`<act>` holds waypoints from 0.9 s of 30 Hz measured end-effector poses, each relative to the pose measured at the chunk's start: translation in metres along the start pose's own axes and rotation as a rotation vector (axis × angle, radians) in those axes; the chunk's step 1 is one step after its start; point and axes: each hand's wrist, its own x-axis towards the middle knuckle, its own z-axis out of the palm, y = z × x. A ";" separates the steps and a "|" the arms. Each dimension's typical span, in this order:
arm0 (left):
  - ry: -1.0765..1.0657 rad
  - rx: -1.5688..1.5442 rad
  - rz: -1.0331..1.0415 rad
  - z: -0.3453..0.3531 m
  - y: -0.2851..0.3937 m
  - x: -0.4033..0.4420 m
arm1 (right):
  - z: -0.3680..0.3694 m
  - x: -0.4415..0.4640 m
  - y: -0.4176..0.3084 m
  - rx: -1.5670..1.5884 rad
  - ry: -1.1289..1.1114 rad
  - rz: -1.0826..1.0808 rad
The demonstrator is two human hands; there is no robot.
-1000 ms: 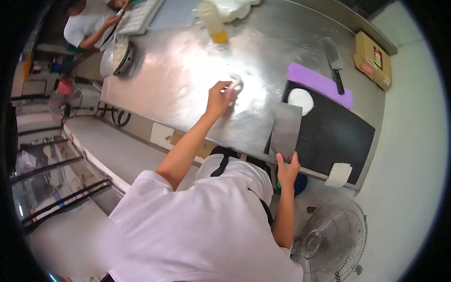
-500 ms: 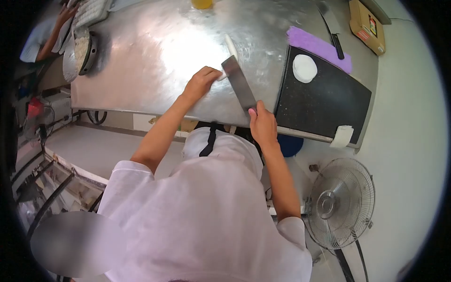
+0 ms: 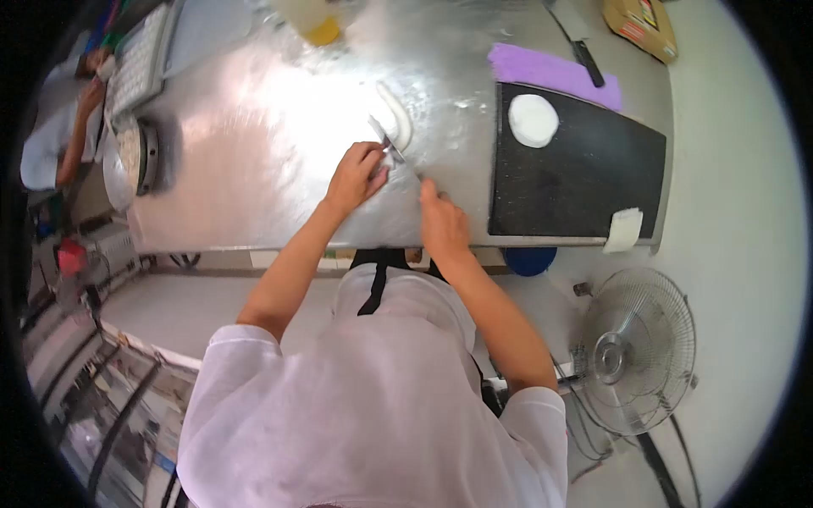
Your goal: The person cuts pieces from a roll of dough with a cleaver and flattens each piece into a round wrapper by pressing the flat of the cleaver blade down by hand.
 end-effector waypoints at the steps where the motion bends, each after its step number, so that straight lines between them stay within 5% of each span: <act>1: -0.011 -0.005 0.040 0.005 0.004 -0.003 | 0.002 0.003 0.000 0.009 0.036 0.019; 3: -0.044 0.065 -0.249 0.015 0.005 -0.006 | 0.004 0.012 0.011 0.198 -0.021 0.076; 4: -0.050 0.061 -0.208 0.016 0.013 0.000 | 0.002 0.006 0.014 0.295 -0.010 0.169; 6: 0.159 -0.095 -0.628 0.020 0.033 0.007 | -0.007 -0.023 0.034 0.400 0.139 0.193; 9: 0.154 -0.289 -0.451 0.042 0.093 0.051 | -0.025 -0.085 0.076 0.618 0.323 0.362; 13: -0.379 -0.385 0.050 0.126 0.177 0.107 | -0.016 -0.172 0.156 0.662 0.604 0.561; 15: -0.653 -0.199 0.394 0.173 0.201 0.130 | -0.004 -0.210 0.176 0.676 0.666 0.674; 19: -0.767 0.090 0.493 0.238 0.220 0.150 | -0.012 -0.253 0.189 0.987 0.810 0.732; 22: -1.210 0.318 0.275 0.256 0.232 0.182 | 0.001 -0.268 0.194 1.026 0.917 0.839; 27: -1.249 0.644 0.174 0.273 0.268 0.196 | 0.007 -0.258 0.222 1.269 0.955 0.884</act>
